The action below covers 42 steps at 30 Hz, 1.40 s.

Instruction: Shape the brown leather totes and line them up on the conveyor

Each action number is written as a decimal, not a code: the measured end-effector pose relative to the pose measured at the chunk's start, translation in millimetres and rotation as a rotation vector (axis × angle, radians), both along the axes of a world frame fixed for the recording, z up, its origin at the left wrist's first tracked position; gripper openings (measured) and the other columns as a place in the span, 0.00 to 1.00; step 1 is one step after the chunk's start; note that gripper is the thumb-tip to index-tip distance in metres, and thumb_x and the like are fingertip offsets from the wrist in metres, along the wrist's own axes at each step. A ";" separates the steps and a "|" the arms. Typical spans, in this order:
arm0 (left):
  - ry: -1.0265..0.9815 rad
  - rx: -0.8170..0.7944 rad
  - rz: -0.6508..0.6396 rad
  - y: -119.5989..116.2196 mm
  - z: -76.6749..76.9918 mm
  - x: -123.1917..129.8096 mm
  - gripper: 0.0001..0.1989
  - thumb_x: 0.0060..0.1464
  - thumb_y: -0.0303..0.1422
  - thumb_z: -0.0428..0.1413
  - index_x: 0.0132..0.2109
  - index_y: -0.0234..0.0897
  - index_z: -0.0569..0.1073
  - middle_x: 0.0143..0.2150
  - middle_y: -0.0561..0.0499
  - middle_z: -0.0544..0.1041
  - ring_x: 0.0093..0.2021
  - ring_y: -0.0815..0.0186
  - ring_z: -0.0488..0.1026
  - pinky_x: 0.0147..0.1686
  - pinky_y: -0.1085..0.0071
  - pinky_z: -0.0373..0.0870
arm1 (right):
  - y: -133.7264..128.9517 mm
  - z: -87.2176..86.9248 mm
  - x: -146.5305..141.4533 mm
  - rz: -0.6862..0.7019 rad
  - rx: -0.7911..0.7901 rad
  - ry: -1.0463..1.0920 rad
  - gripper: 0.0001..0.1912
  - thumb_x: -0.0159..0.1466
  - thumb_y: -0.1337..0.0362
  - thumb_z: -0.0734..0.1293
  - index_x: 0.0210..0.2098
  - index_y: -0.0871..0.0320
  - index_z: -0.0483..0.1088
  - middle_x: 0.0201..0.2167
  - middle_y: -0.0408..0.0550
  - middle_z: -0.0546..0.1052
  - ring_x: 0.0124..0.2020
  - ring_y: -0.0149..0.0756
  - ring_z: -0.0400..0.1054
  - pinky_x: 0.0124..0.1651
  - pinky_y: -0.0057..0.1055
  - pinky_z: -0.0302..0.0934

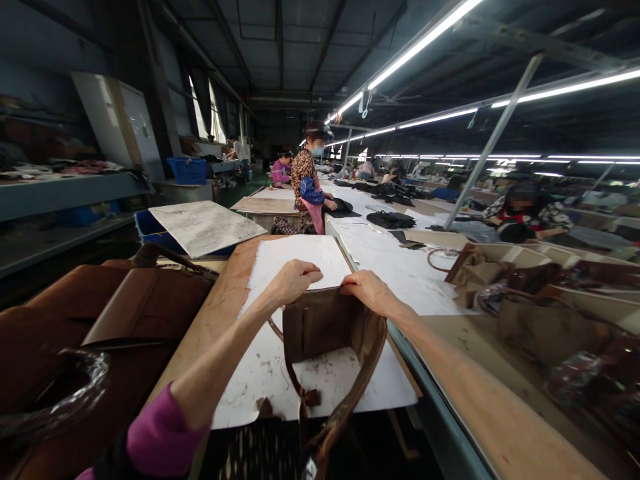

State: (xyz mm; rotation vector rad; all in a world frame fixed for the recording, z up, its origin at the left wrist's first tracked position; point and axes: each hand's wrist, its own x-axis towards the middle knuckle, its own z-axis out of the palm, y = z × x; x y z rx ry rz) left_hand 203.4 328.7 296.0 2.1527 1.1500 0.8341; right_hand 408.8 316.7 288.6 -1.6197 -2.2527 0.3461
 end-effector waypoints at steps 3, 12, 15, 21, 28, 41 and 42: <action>0.011 0.016 0.118 -4.7 6.0 -25.9 0.18 0.48 0.41 0.46 0.27 0.32 0.73 0.23 0.54 0.71 0.26 0.70 0.64 0.28 0.75 0.57 | -1.6 -0.1 0.6 -0.007 -0.007 0.027 0.10 0.53 0.60 0.61 0.26 0.55 0.73 0.21 0.41 0.72 0.28 0.32 0.63 0.30 0.26 0.51; 0.008 -0.101 0.077 -17.3 -27.9 -25.4 0.13 0.42 0.38 0.52 0.30 0.34 0.75 0.24 0.53 0.72 0.26 0.69 0.65 0.24 0.75 0.56 | -3.5 -0.8 0.0 -0.013 -0.028 0.018 0.11 0.54 0.59 0.61 0.26 0.56 0.72 0.21 0.41 0.71 0.26 0.31 0.63 0.30 0.26 0.52; -0.068 -0.196 0.086 -11.6 -35.5 -22.8 0.13 0.41 0.37 0.52 0.29 0.33 0.75 0.20 0.54 0.70 0.23 0.71 0.63 0.22 0.75 0.54 | -6.3 1.5 -2.0 -0.025 -0.002 -0.055 0.11 0.56 0.59 0.60 0.28 0.56 0.73 0.24 0.42 0.73 0.29 0.32 0.64 0.31 0.26 0.52; -0.091 -0.172 0.109 -17.3 -36.2 -22.7 0.11 0.40 0.36 0.52 0.28 0.32 0.74 0.19 0.55 0.68 0.21 0.71 0.62 0.22 0.75 0.55 | -10.9 8.9 -25.4 0.065 0.146 -0.345 0.13 0.59 0.58 0.59 0.30 0.55 0.73 0.30 0.46 0.75 0.35 0.36 0.66 0.35 0.28 0.53; -0.051 -0.047 0.148 -26.4 -38.1 -19.0 0.11 0.43 0.37 0.51 0.29 0.35 0.74 0.22 0.55 0.71 0.24 0.71 0.63 0.24 0.75 0.56 | -10.9 2.5 -56.0 0.162 0.095 -0.241 0.11 0.58 0.59 0.60 0.32 0.52 0.73 0.26 0.42 0.75 0.31 0.32 0.66 0.33 0.25 0.52; -0.049 0.003 0.080 -32.6 -33.7 -12.7 0.12 0.47 0.37 0.49 0.24 0.35 0.72 0.20 0.56 0.68 0.25 0.71 0.63 0.24 0.76 0.57 | -8.1 15.5 12.2 0.025 -0.020 -0.395 0.17 0.61 0.56 0.55 0.28 0.57 0.70 0.29 0.47 0.73 0.33 0.34 0.65 0.32 0.26 0.51; -0.050 0.007 0.063 -33.7 -33.9 -12.3 0.12 0.47 0.37 0.49 0.24 0.35 0.72 0.20 0.56 0.68 0.25 0.71 0.63 0.24 0.76 0.57 | -9.3 15.1 19.3 0.016 -0.050 -0.379 0.18 0.61 0.56 0.54 0.29 0.58 0.70 0.29 0.47 0.74 0.33 0.34 0.65 0.32 0.25 0.51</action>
